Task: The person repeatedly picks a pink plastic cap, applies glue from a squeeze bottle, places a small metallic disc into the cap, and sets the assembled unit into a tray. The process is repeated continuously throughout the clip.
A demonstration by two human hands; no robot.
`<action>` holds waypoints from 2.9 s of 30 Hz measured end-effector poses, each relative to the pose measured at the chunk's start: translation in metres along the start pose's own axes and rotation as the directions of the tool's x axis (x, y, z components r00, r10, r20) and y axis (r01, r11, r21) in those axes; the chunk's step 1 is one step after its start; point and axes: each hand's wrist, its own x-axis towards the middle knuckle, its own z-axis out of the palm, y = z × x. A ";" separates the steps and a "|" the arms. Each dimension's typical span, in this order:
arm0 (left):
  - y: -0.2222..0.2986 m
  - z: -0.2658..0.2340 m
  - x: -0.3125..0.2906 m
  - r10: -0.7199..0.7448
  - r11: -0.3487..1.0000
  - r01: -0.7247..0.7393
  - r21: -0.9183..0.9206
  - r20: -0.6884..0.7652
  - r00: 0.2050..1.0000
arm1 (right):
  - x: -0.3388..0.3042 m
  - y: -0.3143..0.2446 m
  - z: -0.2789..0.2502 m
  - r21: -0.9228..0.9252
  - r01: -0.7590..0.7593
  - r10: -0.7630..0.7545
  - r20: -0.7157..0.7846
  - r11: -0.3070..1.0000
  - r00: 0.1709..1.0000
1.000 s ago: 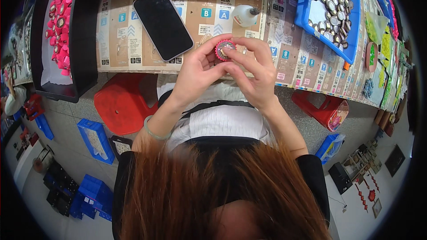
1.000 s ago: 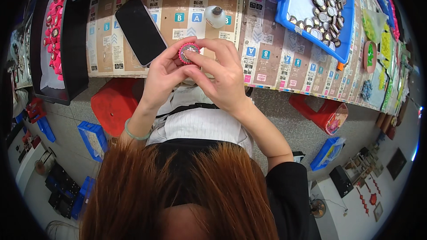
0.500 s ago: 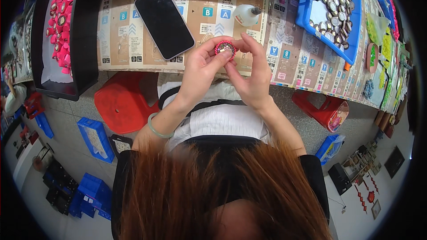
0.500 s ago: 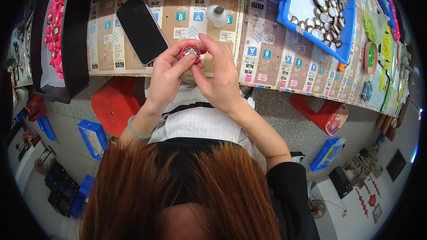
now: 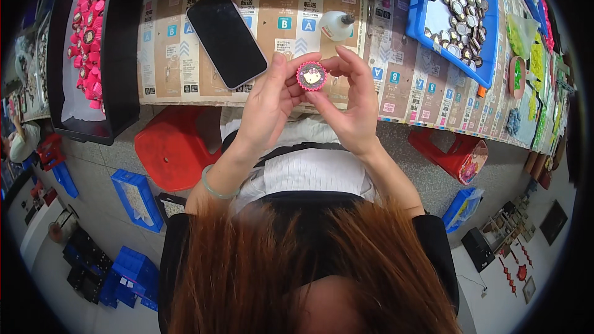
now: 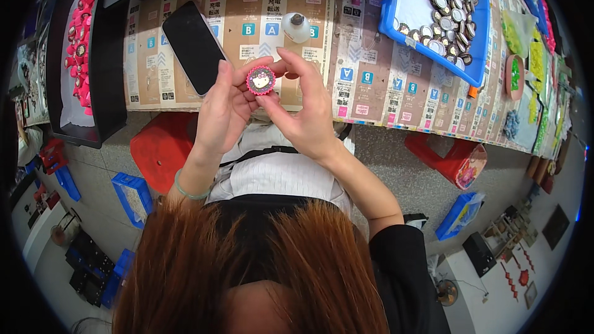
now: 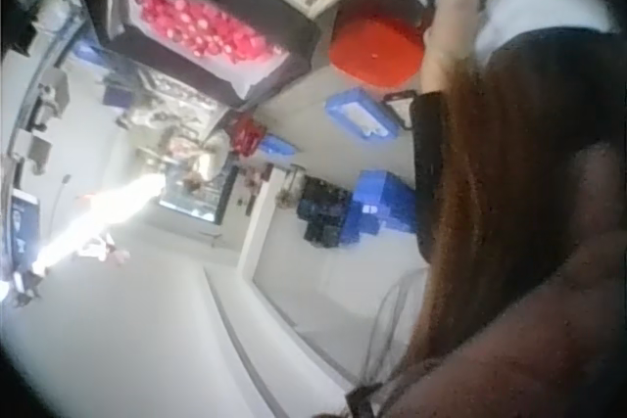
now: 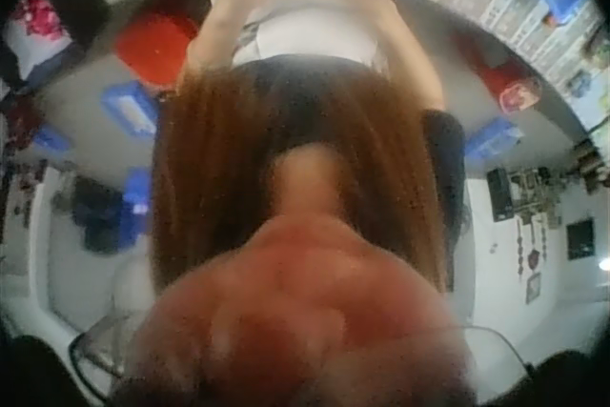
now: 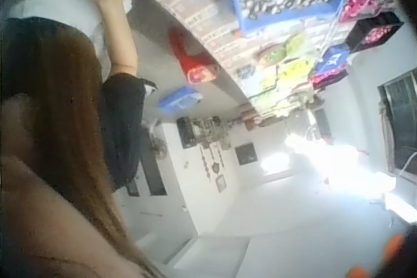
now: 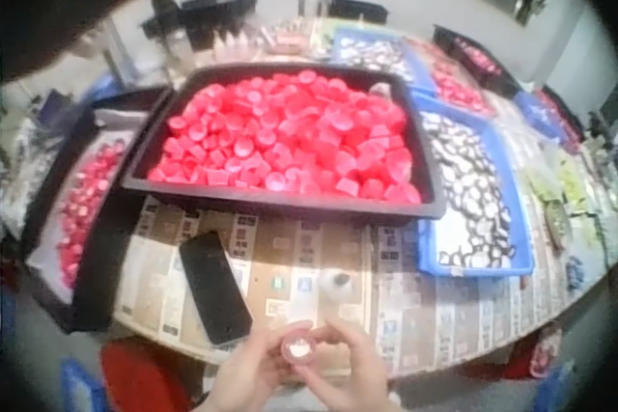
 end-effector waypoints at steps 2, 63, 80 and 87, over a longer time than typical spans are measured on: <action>0.005 0.003 -0.001 0.026 0.997 -0.026 0.072 0.008 1.000 | 0.001 0.000 0.000 -0.008 0.032 -0.032 0.014 0.999 0.999; 0.198 -0.063 0.057 0.766 -0.058 -0.214 0.975 0.181 0.617 | 0.019 0.017 -0.044 0.160 -0.283 0.311 -0.199 0.946 0.929; 0.113 0.048 0.177 0.445 0.141 -0.643 0.753 0.532 0.720 | 0.026 0.032 -0.035 0.604 -0.263 0.410 -0.116 0.752 0.905; 0.086 0.034 0.065 0.399 0.748 -0.503 0.434 0.312 0.862 | 0.025 -0.004 -0.054 0.751 -0.277 0.430 -0.010 0.600 0.903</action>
